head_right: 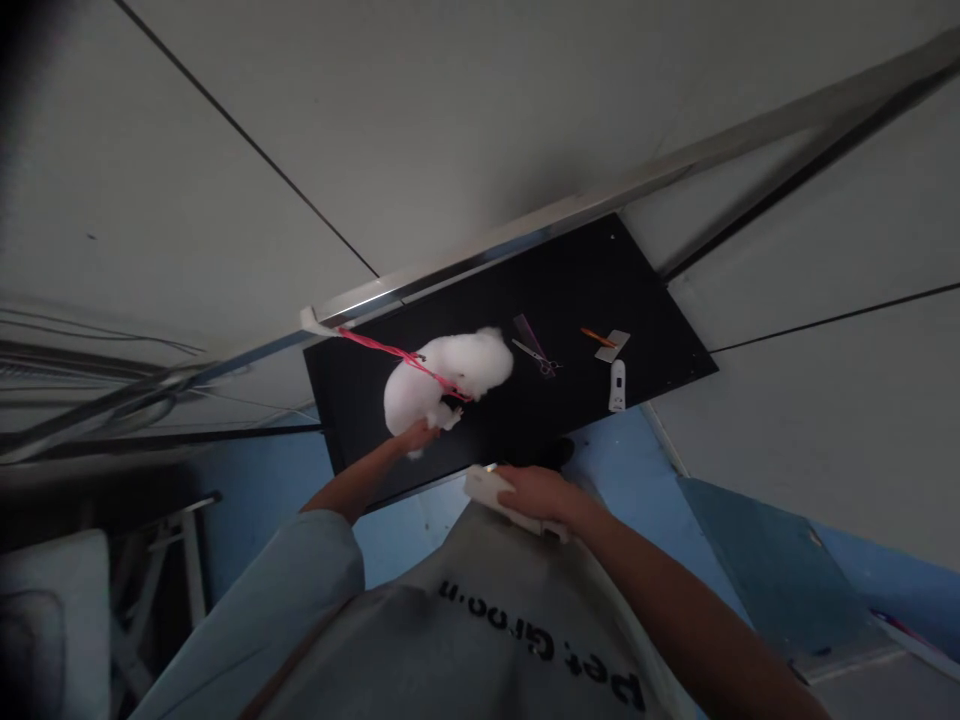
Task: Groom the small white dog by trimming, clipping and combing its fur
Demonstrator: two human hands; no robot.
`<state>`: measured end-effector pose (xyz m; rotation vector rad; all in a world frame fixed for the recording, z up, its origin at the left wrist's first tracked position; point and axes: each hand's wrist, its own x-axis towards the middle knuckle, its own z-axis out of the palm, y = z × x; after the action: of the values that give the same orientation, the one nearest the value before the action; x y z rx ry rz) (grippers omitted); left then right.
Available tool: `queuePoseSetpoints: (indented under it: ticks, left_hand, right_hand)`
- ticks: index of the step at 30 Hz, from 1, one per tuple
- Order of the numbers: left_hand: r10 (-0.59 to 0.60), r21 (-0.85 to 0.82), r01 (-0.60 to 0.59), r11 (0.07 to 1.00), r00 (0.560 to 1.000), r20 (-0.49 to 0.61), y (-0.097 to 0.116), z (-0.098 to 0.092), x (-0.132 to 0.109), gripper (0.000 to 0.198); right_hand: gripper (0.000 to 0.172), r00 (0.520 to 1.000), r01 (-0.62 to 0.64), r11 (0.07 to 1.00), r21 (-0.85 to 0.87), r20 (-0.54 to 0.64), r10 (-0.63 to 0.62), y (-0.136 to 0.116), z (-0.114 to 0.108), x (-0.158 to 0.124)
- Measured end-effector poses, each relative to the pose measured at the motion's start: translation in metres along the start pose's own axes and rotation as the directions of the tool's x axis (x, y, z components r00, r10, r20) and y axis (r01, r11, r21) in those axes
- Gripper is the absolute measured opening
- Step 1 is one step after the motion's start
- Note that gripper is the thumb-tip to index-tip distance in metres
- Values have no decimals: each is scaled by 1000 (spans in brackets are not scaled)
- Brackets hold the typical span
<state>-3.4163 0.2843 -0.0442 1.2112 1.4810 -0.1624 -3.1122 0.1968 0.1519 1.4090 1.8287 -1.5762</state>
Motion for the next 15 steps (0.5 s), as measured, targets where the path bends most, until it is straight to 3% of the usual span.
queuePoseSetpoints:
  ticks: [2, 5, 8, 9, 12, 15]
  left_hand:
    - [-90, -64, 96, 993, 992, 89, -3, -2, 1, 29]
    - [-172, -164, 207, 964, 963, 208, -9, -4, -6, 28]
    - [-235, -230, 315, 921, 919, 318, -16, 0, -20, 22]
    - [-251, -251, 342, 906, 909, 333, -17, 4, -23, 20]
    - [-250, -379, 344, 859, 928, 275, -14, 24, -21, 20]
    - [-193, -564, 241, 790, 970, 145, 0, 49, -1, 24]
  right_hand:
    - [60, 1000, 18, 1000, -14, 3, -18, -2, -1, 5]
    - [59, 995, -30, 999, -23, -98, 28, -1, -1, 12]
    - [58, 998, 66, 998, -19, -2, -66, 0, -1, 17]
    - [58, 999, 40, 999, -12, -13, -40, 1, -2, 17]
    - [61, 985, -89, 994, 57, -143, 96, 6, -8, 14]
    - [63, 997, -6, 994, 113, -70, 14, 14, -19, 4]
